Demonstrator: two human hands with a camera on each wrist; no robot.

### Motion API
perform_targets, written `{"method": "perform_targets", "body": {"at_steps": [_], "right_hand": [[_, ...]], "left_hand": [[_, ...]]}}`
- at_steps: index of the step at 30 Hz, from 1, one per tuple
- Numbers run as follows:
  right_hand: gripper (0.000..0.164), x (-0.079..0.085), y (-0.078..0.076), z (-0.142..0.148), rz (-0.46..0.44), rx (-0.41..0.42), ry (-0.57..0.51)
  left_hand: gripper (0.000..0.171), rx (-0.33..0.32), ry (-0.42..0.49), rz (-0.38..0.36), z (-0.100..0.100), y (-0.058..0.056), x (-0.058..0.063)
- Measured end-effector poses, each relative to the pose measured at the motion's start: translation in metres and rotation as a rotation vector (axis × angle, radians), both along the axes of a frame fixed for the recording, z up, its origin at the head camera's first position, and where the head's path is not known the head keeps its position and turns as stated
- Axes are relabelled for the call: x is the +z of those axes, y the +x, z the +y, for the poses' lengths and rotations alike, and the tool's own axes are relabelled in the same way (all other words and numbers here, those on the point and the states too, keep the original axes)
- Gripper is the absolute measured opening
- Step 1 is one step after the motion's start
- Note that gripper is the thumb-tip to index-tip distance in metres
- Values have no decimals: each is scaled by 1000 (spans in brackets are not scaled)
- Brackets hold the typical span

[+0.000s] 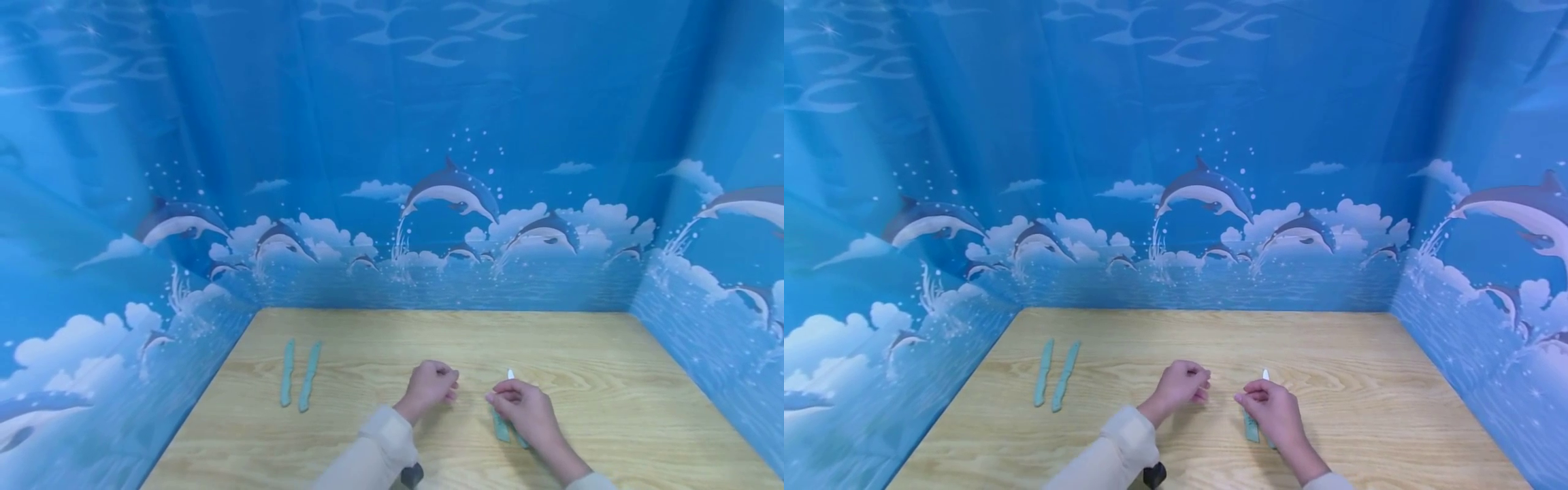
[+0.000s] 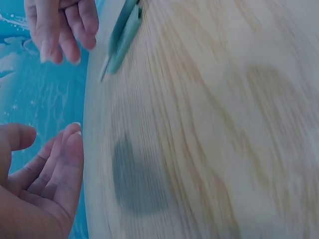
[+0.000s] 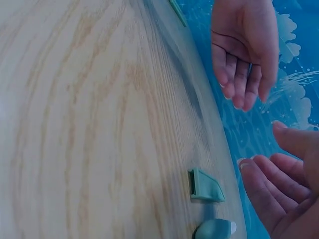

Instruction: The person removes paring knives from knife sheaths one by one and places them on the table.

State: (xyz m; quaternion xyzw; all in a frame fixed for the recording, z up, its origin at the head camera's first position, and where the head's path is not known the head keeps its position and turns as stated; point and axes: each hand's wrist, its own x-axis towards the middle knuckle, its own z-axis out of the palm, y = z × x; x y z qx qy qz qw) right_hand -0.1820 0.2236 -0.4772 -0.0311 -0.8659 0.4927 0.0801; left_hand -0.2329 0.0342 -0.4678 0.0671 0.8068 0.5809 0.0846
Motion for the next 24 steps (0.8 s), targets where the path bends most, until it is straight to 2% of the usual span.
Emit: {"method": "perform_targets", "body": {"at_steps": [4, 10, 16, 24], "right_hand": [[27, -1, 0, -3, -4, 7, -7], [23, -1, 0, -8, -19, 19, -29], [23, -1, -1, -13, -25, 22, -35], [20, -2, -3, -23, 6, 39, -27]], "left_hand": [[17, 12, -10, 15, -15, -5, -4], [15, 66, -53, 43, -34, -11, -4], [14, 118, -107, 32, -47, -15, -4], [15, 170, -73, 5, -73, -23, -10]]}}
